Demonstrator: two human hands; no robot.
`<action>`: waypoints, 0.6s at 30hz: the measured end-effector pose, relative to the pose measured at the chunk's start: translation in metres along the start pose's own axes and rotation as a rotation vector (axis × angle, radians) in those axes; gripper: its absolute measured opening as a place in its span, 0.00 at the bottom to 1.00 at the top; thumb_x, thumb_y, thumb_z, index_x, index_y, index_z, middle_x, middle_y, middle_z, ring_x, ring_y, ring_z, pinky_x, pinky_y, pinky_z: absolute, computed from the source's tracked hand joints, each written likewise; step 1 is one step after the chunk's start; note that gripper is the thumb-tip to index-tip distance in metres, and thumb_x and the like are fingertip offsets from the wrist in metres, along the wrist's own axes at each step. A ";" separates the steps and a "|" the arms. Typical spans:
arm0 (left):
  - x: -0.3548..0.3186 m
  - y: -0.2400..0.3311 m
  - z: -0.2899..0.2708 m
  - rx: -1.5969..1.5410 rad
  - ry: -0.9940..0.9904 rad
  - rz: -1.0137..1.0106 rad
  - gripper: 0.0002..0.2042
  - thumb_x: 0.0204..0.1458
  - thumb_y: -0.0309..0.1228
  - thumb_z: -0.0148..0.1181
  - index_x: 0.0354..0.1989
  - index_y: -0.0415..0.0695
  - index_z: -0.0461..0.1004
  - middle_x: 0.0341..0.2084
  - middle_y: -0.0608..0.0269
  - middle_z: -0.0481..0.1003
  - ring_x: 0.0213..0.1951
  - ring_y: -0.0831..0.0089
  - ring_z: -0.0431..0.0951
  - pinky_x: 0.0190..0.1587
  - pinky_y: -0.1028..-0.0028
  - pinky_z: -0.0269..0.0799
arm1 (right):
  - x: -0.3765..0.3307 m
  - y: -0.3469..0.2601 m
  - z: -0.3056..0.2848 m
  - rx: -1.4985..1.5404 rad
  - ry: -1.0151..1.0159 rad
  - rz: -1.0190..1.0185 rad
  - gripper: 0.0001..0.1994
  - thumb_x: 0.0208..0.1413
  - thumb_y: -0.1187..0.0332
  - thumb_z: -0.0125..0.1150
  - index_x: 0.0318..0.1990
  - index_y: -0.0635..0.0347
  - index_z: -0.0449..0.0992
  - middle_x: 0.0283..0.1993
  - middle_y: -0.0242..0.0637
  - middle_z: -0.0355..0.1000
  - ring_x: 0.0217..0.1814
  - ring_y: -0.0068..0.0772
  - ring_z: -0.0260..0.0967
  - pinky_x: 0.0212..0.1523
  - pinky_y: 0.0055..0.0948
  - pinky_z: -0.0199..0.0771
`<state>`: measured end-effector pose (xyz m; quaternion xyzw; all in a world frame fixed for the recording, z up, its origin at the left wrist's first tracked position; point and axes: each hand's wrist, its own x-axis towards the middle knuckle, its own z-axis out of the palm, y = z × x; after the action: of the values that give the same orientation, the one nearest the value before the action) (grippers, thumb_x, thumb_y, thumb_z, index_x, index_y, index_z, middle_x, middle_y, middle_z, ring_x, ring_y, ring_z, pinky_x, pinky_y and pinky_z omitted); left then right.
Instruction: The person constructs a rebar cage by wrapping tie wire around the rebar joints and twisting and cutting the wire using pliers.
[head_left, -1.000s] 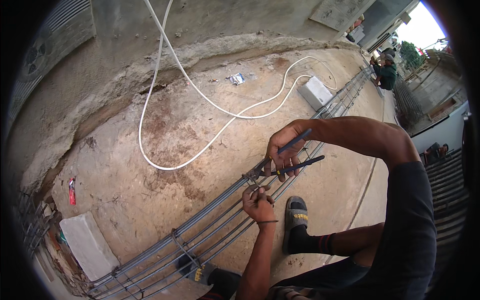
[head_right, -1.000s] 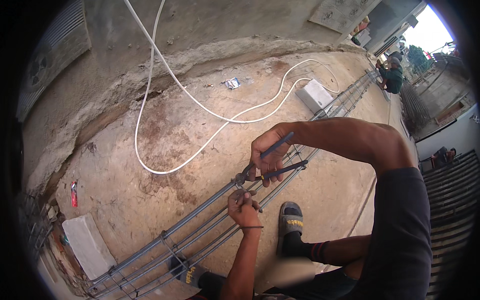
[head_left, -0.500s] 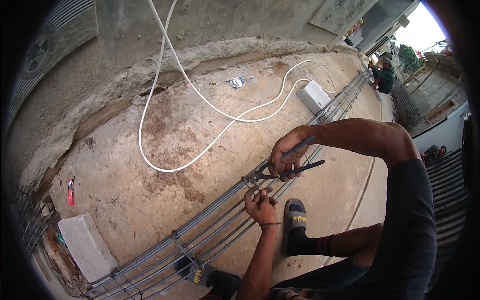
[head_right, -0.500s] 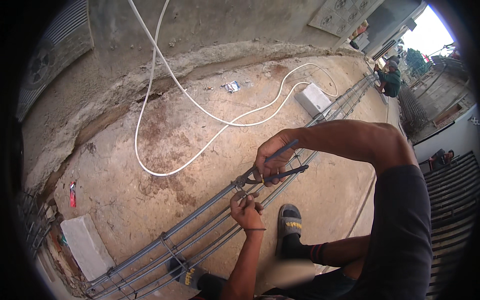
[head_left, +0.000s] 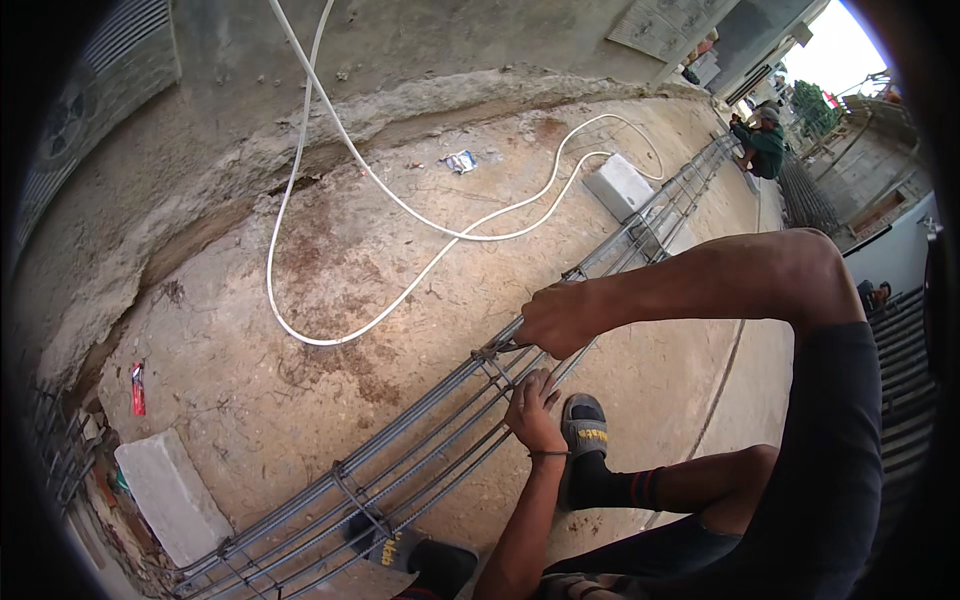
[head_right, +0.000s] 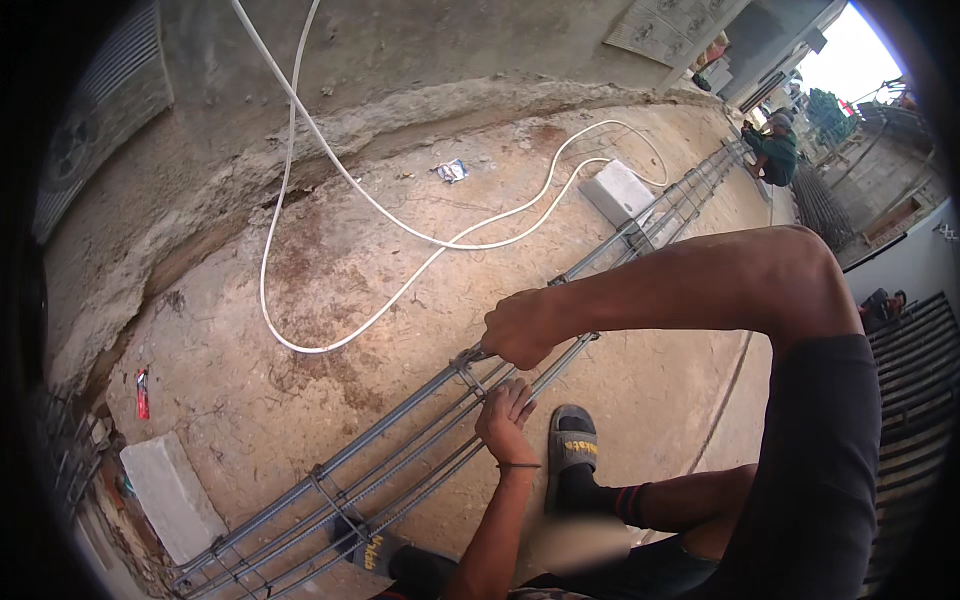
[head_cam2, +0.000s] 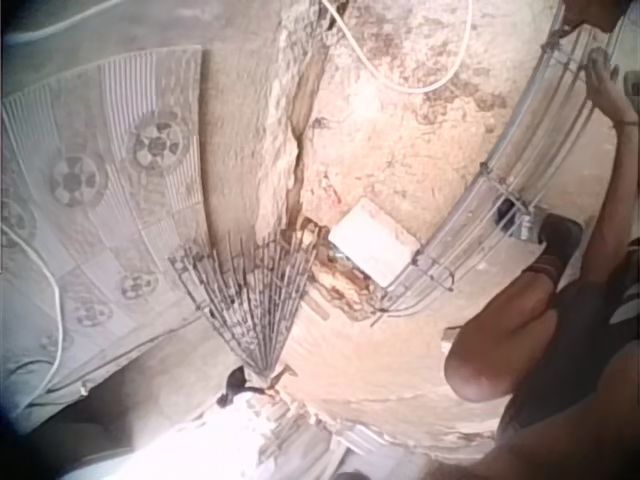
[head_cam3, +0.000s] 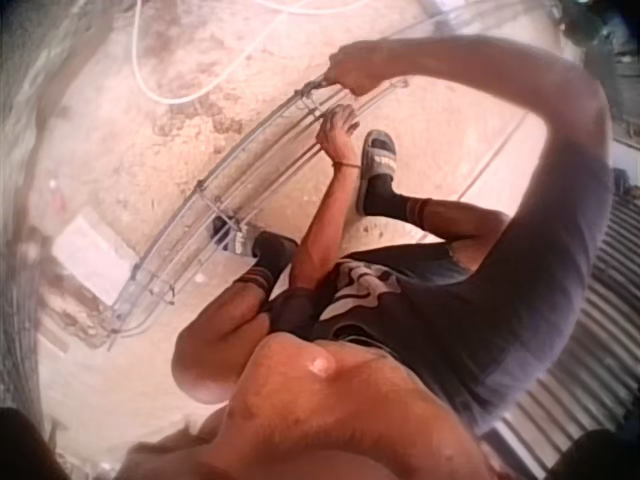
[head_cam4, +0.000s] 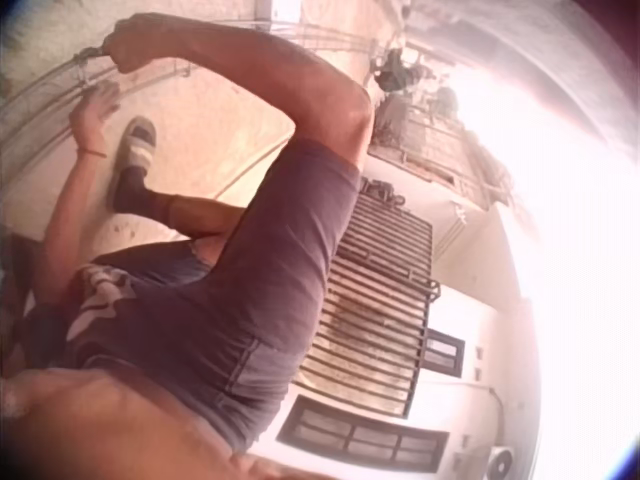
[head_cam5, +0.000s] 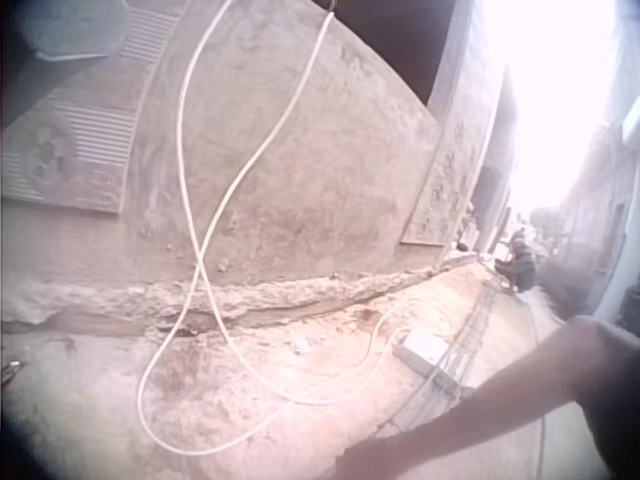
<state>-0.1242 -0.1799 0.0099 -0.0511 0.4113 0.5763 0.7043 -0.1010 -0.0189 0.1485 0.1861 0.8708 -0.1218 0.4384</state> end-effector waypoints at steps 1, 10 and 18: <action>0.000 -0.002 0.000 -0.080 -0.058 -0.025 0.23 0.58 0.42 0.49 0.54 0.34 0.65 0.48 0.44 0.74 0.49 0.57 0.76 0.49 0.65 0.71 | 0.004 -0.004 0.000 -0.083 0.112 -0.047 0.12 0.48 0.67 0.55 0.35 0.66 0.77 0.33 0.52 0.73 0.35 0.48 0.74 0.28 0.48 0.77; 0.042 0.024 0.048 -0.918 -0.493 -0.121 0.23 0.58 0.51 0.50 0.47 0.42 0.70 0.48 0.57 0.72 0.56 0.62 0.68 0.62 0.58 0.59 | -0.019 -0.038 0.049 -0.679 0.241 0.211 0.14 0.54 0.62 0.53 0.37 0.67 0.72 0.41 0.55 0.70 0.40 0.53 0.72 0.29 0.52 0.76; 0.054 0.026 0.061 -0.896 -0.091 -0.208 0.17 0.56 0.35 0.52 0.14 0.51 0.62 0.11 0.74 0.65 0.19 0.79 0.69 0.35 0.74 0.77 | -0.072 -0.012 -0.013 1.039 -0.120 0.478 0.37 0.46 0.57 0.69 0.55 0.68 0.53 0.40 0.55 0.72 0.38 0.54 0.73 0.41 0.45 0.76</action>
<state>-0.1149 -0.0964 0.0262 -0.3662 0.0830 0.6253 0.6841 -0.0764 -0.0405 0.2150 0.5617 0.6039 -0.4415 0.3534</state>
